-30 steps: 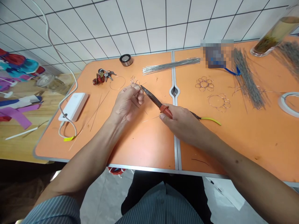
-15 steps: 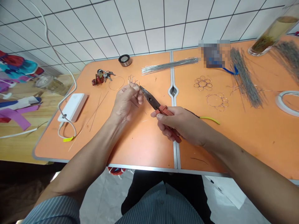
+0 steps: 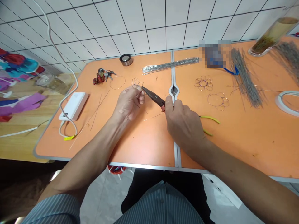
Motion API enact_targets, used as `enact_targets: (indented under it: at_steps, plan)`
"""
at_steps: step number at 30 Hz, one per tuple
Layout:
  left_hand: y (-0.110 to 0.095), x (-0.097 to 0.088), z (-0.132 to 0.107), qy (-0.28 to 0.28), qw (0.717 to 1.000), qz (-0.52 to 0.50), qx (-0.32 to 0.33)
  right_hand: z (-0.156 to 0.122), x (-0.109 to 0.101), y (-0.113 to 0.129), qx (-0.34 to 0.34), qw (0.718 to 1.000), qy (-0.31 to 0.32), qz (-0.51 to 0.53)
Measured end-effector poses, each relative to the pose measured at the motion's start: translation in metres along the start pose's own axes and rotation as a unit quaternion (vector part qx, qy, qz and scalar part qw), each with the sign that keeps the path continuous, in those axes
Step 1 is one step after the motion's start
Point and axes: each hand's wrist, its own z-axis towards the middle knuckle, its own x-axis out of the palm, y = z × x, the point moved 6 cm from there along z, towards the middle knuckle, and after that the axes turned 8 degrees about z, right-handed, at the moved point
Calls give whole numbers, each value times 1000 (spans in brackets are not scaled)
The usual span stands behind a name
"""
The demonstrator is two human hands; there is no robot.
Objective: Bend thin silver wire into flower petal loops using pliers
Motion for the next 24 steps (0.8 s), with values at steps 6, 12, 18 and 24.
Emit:
enact_targets:
  at_steps: [6, 12, 18, 24]
  plan:
    - [-3, 1, 0, 2, 1000, -1, 19, 2, 4, -7, 108, 909, 200, 349]
    - [-9, -1, -1, -4, 999, -9, 35, 2, 9, -1, 153, 752, 337, 545]
    - [-4, -3, 2, -5, 1000, -21, 10, 8, -1, -1, 8, 995, -15, 102]
    - [-6, -1, 2, 1, 1000, -20, 24, 7, 5, -5, 92, 915, 192, 343]
